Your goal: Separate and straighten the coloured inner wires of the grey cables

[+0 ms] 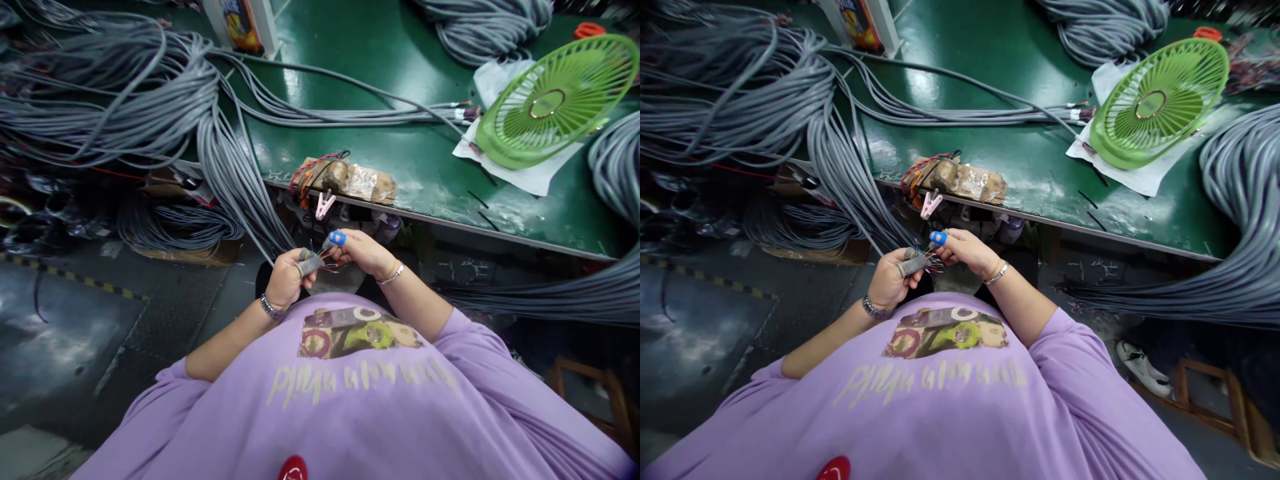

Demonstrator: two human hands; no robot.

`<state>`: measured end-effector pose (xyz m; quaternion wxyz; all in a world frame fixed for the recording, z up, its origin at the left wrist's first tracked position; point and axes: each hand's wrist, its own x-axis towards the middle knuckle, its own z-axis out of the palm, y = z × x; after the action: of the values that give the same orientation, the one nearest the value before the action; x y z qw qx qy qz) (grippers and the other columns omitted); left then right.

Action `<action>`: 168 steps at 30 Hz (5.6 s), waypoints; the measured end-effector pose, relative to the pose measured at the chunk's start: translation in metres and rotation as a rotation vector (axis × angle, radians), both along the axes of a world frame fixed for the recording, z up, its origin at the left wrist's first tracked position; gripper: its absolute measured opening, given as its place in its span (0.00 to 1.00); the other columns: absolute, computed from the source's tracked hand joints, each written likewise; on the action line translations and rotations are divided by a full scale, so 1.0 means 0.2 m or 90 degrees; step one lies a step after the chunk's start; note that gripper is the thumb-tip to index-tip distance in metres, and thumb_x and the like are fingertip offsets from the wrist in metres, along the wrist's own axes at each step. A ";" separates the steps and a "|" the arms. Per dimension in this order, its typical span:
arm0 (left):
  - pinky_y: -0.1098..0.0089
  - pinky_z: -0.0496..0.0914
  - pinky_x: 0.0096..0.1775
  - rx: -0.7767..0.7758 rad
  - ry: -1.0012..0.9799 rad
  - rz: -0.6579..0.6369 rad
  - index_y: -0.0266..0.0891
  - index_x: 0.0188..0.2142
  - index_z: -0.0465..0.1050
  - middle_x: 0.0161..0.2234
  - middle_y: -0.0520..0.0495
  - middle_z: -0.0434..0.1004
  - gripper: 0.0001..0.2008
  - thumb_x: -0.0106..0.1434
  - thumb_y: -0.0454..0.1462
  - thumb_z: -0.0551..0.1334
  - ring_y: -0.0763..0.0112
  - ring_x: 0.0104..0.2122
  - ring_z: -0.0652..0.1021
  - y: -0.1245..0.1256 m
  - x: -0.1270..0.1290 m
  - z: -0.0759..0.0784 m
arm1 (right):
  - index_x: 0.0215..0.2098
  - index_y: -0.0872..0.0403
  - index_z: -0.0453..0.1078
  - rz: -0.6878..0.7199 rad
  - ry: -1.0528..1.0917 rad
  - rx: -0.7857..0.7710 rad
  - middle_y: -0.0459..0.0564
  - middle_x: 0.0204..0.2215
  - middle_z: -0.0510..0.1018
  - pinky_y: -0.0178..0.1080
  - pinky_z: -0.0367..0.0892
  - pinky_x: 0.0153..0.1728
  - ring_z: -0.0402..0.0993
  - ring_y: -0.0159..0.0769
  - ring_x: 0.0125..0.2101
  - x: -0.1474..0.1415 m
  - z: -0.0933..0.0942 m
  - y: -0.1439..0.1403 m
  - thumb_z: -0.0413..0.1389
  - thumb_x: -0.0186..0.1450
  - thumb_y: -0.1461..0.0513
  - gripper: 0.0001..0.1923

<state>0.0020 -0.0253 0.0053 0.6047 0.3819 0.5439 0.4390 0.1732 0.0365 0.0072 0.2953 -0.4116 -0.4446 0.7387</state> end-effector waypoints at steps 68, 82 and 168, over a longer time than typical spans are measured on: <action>0.78 0.51 0.13 -0.128 -0.455 -0.308 0.31 0.22 0.74 0.07 0.56 0.54 0.06 0.47 0.34 0.66 0.83 0.06 0.54 0.42 -0.06 -0.11 | 0.25 0.56 0.71 -0.239 0.349 -0.102 0.44 0.18 0.71 0.32 0.59 0.24 0.63 0.27 0.21 -0.28 -0.09 0.30 0.57 0.58 0.41 0.26; 0.80 0.49 0.12 -0.082 -0.309 -0.183 0.31 0.22 0.73 0.13 0.50 0.69 0.14 0.40 0.39 0.73 0.85 0.08 0.58 0.31 -0.05 -0.04 | 0.33 0.55 0.73 -0.086 0.347 -0.152 0.47 0.25 0.74 0.33 0.64 0.26 0.65 0.28 0.23 -0.19 -0.10 0.27 0.45 0.61 0.35 0.34; 0.79 0.54 0.13 0.017 -0.120 0.067 0.37 0.23 0.68 0.14 0.55 0.68 0.12 0.48 0.41 0.68 0.82 0.11 0.64 0.18 0.06 0.06 | 0.31 0.55 0.71 -0.194 0.323 -0.129 0.43 0.21 0.70 0.32 0.61 0.23 0.61 0.26 0.20 -0.25 -0.06 0.25 0.54 0.58 0.39 0.28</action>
<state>0.0134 0.0109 0.0176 0.6240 0.3180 0.4977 0.5116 0.1240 0.0858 -0.0046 0.4615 -0.3037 -0.2140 0.8056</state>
